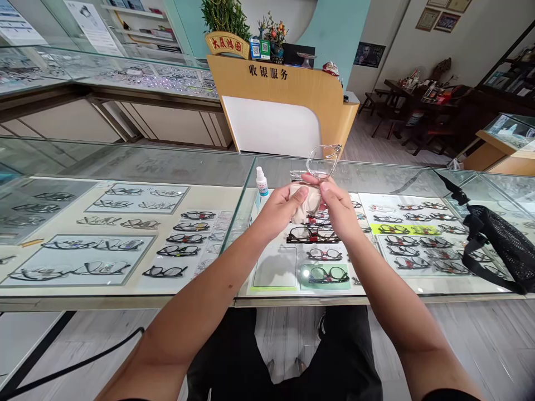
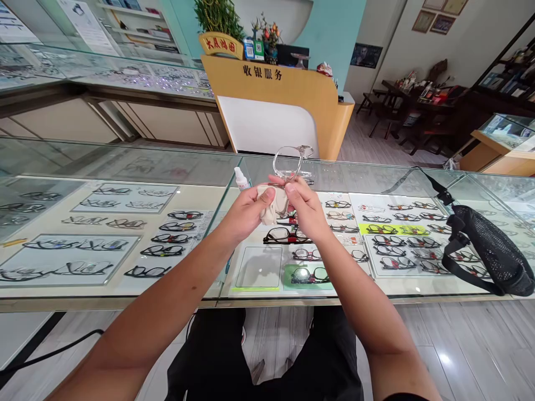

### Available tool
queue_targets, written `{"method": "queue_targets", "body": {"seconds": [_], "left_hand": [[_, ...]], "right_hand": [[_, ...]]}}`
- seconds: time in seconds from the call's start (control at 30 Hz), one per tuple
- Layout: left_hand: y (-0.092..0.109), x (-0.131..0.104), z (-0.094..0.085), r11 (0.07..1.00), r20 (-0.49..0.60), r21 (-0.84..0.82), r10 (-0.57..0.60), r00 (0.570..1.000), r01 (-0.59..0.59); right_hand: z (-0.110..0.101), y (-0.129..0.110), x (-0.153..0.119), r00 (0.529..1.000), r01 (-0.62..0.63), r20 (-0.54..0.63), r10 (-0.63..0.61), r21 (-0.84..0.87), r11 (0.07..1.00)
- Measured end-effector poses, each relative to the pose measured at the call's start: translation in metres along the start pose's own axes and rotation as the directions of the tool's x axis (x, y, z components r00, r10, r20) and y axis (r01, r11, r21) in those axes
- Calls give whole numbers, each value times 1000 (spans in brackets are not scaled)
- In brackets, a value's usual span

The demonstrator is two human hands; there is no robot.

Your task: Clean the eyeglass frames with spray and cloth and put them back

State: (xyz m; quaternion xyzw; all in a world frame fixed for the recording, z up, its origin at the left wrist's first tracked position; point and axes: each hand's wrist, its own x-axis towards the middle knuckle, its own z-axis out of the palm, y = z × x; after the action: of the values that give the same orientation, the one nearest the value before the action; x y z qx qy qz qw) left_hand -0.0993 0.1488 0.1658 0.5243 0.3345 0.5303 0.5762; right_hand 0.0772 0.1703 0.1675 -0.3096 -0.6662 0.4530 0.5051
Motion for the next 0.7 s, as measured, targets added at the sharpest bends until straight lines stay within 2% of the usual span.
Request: {"method": "queue_targets", "body": {"seconds": [0.17, 0.37, 0.47, 0.57, 0.7], "left_hand": [[1, -1, 5, 999, 12, -24, 21, 1000, -21], [-1, -2, 11, 996, -99, -19, 83, 992, -86], [-2, -1, 4, 998, -74, 36, 57, 996, -55], [0, 1, -1, 998, -18, 53, 36, 999, -35], [5, -2, 3, 998, 11, 32, 56, 998, -56]], "right_hand": [[1, 3, 0, 1000, -15, 13, 15, 24, 1000], [7, -3, 0, 997, 67, 29, -66, -34, 997], [4, -1, 2, 997, 80, 12, -80, -22, 997], [-1, 5, 4, 1000, 13, -23, -13, 22, 1000], [-2, 7, 4, 1000, -8, -13, 9, 71, 997]]}}
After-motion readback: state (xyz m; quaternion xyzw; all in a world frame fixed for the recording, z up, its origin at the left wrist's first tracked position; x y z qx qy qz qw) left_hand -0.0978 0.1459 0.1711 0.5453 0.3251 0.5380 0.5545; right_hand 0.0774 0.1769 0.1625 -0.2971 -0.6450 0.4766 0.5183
